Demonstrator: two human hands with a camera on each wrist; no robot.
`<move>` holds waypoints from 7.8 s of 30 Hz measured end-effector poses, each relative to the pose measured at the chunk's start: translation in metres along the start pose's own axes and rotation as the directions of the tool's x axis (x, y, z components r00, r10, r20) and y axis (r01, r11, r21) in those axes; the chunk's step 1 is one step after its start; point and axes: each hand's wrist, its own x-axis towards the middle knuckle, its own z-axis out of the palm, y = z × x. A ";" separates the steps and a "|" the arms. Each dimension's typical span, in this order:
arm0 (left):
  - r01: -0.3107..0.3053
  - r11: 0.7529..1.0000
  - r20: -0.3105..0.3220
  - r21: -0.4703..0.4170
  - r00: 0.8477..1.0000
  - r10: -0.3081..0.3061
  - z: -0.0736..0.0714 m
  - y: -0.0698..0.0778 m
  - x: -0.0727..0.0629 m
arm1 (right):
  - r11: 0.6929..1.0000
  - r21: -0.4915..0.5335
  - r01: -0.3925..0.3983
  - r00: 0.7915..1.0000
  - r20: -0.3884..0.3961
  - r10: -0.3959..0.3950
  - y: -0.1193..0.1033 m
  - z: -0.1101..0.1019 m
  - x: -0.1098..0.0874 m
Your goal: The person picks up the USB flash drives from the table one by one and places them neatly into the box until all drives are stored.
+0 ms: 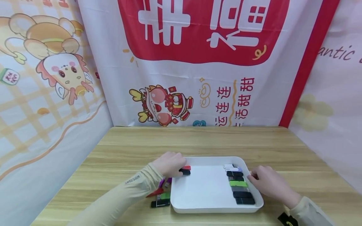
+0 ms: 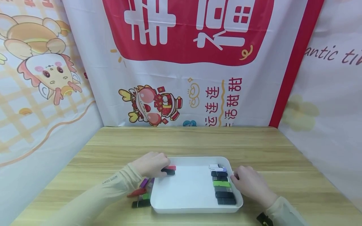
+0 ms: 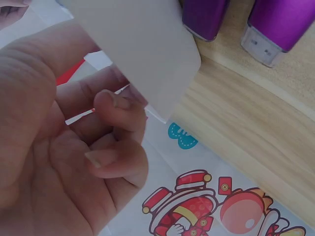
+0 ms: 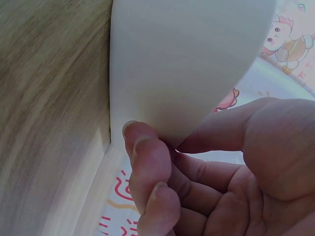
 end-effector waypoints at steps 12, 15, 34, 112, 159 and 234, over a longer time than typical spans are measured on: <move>0.012 1.000 0.014 0.024 1.000 -0.012 0.005 -0.001 0.007 | 1.000 -0.009 0.014 1.000 -0.002 -0.014 -0.002 -0.002 0.001; 0.011 0.999 0.011 0.034 1.000 -0.011 0.005 -0.001 0.008 | 1.000 -0.007 0.014 1.000 -0.002 -0.014 -0.002 -0.003 0.001; 0.019 0.990 -0.013 0.142 1.000 -0.017 0.009 0.003 0.014 | 1.000 -0.017 0.019 1.000 -0.010 -0.019 0.000 -0.001 0.000; 0.268 0.927 0.067 -0.263 0.963 -0.259 0.014 -0.019 -0.073 | 1.000 0.016 -0.018 1.000 0.021 0.017 0.002 -0.005 -0.001; 0.252 0.942 0.053 -0.220 0.968 -0.246 0.022 -0.020 -0.076 | 1.000 0.004 0.006 1.000 -0.007 -0.006 -0.002 0.000 -0.002; 0.130 0.938 -0.052 -0.320 0.987 -0.154 -0.019 -0.038 -0.085 | 1.000 -0.013 0.015 1.000 -0.005 -0.015 -0.004 0.001 -0.002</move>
